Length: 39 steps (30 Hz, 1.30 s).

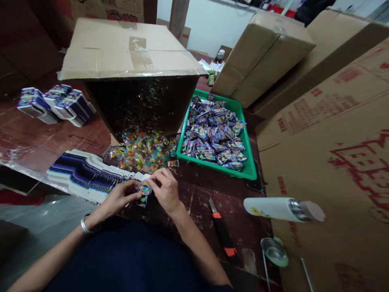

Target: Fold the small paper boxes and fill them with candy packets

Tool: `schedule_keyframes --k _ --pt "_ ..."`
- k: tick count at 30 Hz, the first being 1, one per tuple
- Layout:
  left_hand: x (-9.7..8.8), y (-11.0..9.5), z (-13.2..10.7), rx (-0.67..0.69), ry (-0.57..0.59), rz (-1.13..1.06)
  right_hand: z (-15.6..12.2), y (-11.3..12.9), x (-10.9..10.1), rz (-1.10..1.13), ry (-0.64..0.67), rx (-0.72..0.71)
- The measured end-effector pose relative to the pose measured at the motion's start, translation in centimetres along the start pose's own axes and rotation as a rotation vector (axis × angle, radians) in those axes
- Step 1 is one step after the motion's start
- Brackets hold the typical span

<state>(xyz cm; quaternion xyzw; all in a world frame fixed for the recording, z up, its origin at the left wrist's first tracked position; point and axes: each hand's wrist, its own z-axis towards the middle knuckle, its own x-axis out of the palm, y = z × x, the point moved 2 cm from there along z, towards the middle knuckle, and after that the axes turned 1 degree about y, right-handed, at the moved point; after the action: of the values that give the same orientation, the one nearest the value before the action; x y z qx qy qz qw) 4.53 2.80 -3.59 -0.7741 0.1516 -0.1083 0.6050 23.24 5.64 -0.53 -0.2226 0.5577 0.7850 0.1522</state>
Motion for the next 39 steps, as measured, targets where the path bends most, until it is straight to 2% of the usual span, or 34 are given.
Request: schedule_keyframes --k 4,7,10,16,20,24,31,35,39 --pt "0.2 0.0 -0.1 0.024 -0.139 -0.149 -0.3 0.0 0.7 0.053 0.029 -0.079" --pt "0.2 -0.1 -0.2 0.055 -0.214 -0.219 -1.1 -0.6 1.1 0.194 0.056 -0.004" --pt "0.3 -0.2 -0.2 0.075 -0.178 -0.216 -2.0 -1.1 1.7 0.252 0.032 0.052" --pt "0.8 -0.2 0.2 0.103 -0.082 -0.202 -2.5 -1.3 2.6 0.282 -0.062 0.056" --pt "0.9 -0.2 0.3 0.115 -0.13 -0.26 -2.5 -1.2 2.9 0.414 -0.114 0.158" --pt "0.7 0.0 0.1 0.129 -0.188 -0.244 -1.8 -0.9 3.0 0.49 0.004 0.254" --pt "0.5 -0.2 -0.5 0.184 -0.203 -0.025 0.0 -1.1 2.0 0.527 0.141 0.402" --pt "0.6 -0.1 -0.7 0.178 -0.165 0.0 0.3 -1.1 1.6 0.514 0.159 0.379" --pt "0.6 -0.2 -0.7 0.107 -0.122 -0.05 -0.3 -0.7 1.6 0.458 0.107 0.268"
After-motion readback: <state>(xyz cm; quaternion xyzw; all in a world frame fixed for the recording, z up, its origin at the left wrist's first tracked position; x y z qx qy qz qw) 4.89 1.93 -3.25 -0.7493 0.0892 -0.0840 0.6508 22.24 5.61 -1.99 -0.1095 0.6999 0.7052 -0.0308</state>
